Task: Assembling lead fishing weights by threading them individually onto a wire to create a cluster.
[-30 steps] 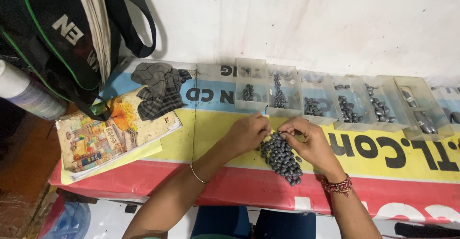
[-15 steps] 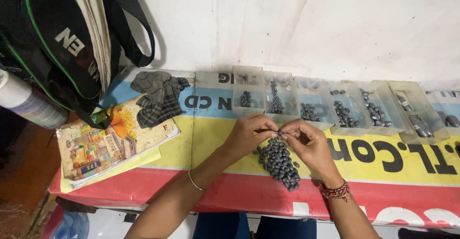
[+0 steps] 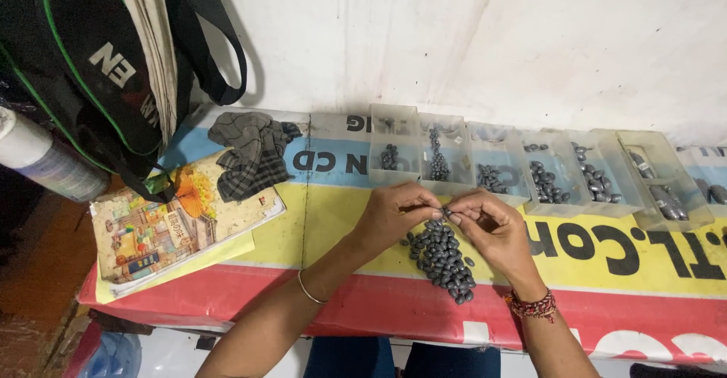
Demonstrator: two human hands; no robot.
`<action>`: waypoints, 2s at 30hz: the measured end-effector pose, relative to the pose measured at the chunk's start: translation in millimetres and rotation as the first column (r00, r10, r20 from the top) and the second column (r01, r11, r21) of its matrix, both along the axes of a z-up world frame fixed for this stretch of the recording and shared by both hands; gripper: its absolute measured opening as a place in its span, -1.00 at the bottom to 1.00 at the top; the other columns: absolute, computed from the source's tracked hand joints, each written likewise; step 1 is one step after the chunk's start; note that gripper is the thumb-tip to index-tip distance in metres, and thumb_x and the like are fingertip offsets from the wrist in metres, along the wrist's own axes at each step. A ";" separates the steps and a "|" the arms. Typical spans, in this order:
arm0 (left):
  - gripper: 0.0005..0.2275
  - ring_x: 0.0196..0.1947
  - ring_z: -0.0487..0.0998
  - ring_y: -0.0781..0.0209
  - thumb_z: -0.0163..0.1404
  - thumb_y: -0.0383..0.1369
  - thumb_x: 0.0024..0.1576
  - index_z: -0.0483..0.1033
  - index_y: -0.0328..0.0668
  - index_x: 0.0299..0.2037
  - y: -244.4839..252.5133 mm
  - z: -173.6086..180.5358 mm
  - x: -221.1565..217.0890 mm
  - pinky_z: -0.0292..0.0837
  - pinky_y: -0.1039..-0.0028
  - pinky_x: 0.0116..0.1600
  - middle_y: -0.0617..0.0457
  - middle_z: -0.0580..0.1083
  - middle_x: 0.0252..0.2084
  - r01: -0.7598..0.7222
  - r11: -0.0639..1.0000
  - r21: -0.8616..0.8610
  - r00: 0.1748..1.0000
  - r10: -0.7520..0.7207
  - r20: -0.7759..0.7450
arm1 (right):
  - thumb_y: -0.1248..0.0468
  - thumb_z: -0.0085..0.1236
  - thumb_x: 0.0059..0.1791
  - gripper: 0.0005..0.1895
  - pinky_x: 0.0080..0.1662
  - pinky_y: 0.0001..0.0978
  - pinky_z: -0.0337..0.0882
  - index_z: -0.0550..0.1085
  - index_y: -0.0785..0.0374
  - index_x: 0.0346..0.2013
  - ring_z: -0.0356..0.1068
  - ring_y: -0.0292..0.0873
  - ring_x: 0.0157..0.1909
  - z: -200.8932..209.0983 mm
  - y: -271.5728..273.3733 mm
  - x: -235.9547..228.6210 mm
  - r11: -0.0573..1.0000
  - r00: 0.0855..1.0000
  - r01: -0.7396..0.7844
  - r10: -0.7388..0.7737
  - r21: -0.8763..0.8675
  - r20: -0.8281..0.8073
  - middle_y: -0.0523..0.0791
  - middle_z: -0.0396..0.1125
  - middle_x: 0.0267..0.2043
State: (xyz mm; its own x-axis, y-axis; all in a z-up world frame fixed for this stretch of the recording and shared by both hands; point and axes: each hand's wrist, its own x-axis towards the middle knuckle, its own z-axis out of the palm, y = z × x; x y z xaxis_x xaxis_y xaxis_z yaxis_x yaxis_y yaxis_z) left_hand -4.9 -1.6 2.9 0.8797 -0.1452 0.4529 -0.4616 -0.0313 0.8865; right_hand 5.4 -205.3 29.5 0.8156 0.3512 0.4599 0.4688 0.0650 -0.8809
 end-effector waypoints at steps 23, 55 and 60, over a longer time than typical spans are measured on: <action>-0.87 -0.17 0.67 -0.18 0.17 -0.53 0.14 0.61 -0.26 -0.12 -5.0 -5.1 -1.4 0.67 0.20 -0.16 -0.17 0.59 -0.28 -0.039 0.997 -0.060 0.999 0.039 0.005 | 0.62 0.23 -0.12 -0.83 -0.14 -0.27 0.56 0.56 0.53 -0.23 0.48 -0.22 -0.22 -1.0 2.3 0.7 0.999 0.999 0.035 -0.034 -0.034 0.011 0.07 0.45 -0.30; -0.91 -0.37 0.54 -0.17 0.10 -0.43 0.08 0.43 -0.12 -0.28 -8.5 -77.7 32.6 0.50 0.15 -0.32 0.02 0.35 -0.36 -0.184 0.698 0.692 0.956 -0.037 0.291 | 0.51 0.31 -0.12 -0.83 -0.18 -0.19 0.50 0.60 0.40 -0.24 0.43 -0.11 -0.34 4.8 -1.8 7.1 0.899 0.960 0.263 -0.208 -0.349 0.187 0.01 0.41 -0.44; -0.92 -0.44 0.49 -0.02 -0.10 -0.35 0.17 0.43 -0.11 -0.30 -11.9 -94.6 41.6 0.48 0.27 -0.34 0.06 0.31 -0.40 -0.284 0.693 0.662 0.897 -0.052 0.438 | 0.49 0.32 -0.13 -0.82 -0.17 -0.15 0.50 0.62 0.33 -0.24 0.50 -0.04 -0.33 1.9 -2.9 9.6 0.865 0.961 0.263 -0.195 -0.427 0.197 0.00 0.43 -0.45</action>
